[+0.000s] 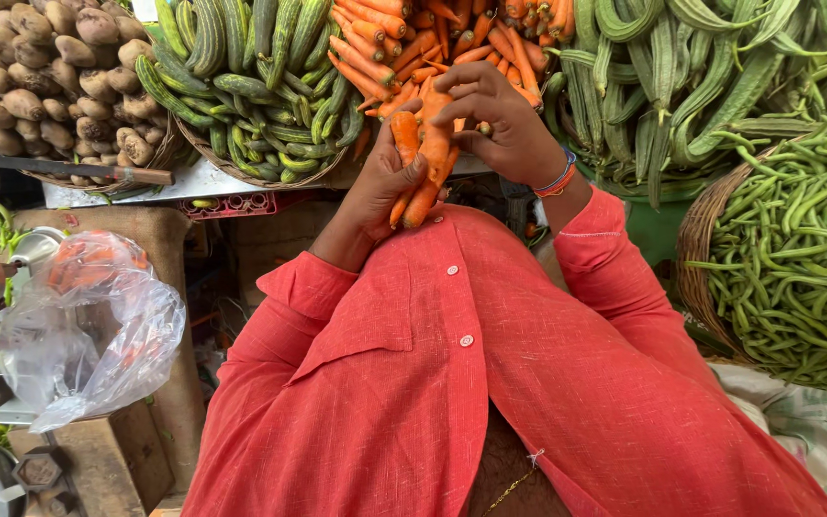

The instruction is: The person picks carrots one at a time from a pile at a market stall and scrapes or trims the tops and skin off each carrot by hand, then places the trimmed carrots into a plastic bag beside the scale. The person continues handling carrots from the pile throughout the episode.

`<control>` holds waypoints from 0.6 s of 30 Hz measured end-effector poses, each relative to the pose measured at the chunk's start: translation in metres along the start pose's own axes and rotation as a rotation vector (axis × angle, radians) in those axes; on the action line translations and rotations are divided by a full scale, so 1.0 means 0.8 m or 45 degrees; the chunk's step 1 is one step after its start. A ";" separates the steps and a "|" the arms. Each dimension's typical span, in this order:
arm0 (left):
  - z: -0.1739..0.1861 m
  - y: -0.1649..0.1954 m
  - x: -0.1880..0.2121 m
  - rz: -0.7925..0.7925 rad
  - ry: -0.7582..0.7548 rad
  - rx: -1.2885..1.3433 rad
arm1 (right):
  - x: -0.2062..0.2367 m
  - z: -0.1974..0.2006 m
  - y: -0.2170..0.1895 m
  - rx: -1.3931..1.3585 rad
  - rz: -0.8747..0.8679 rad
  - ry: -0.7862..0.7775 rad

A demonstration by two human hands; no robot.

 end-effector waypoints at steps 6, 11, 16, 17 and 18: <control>-0.005 -0.004 -0.006 -0.112 0.018 -0.002 | 0.027 0.011 0.018 0.064 -0.010 0.209; -0.009 0.002 -0.006 -0.241 0.156 -0.050 | 0.045 0.016 0.029 -0.223 -0.044 0.344; -0.010 0.006 0.001 -0.296 0.208 -0.044 | 0.061 0.018 0.024 -0.008 0.047 0.445; -0.010 0.007 0.003 -0.301 0.208 -0.036 | 0.062 0.018 0.020 0.075 0.087 0.457; -0.010 0.008 0.004 -0.304 0.207 -0.027 | 0.062 0.018 0.017 0.138 0.101 0.467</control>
Point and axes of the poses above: each hand's wrist, its own x-axis away from the middle knuckle, its own z-axis out of the back of the hand, y = z × x, the point moved 1 cm from there along -x, towards the middle knuckle, and after that the axes turned 7 degrees about z, right-handed, at the moved point
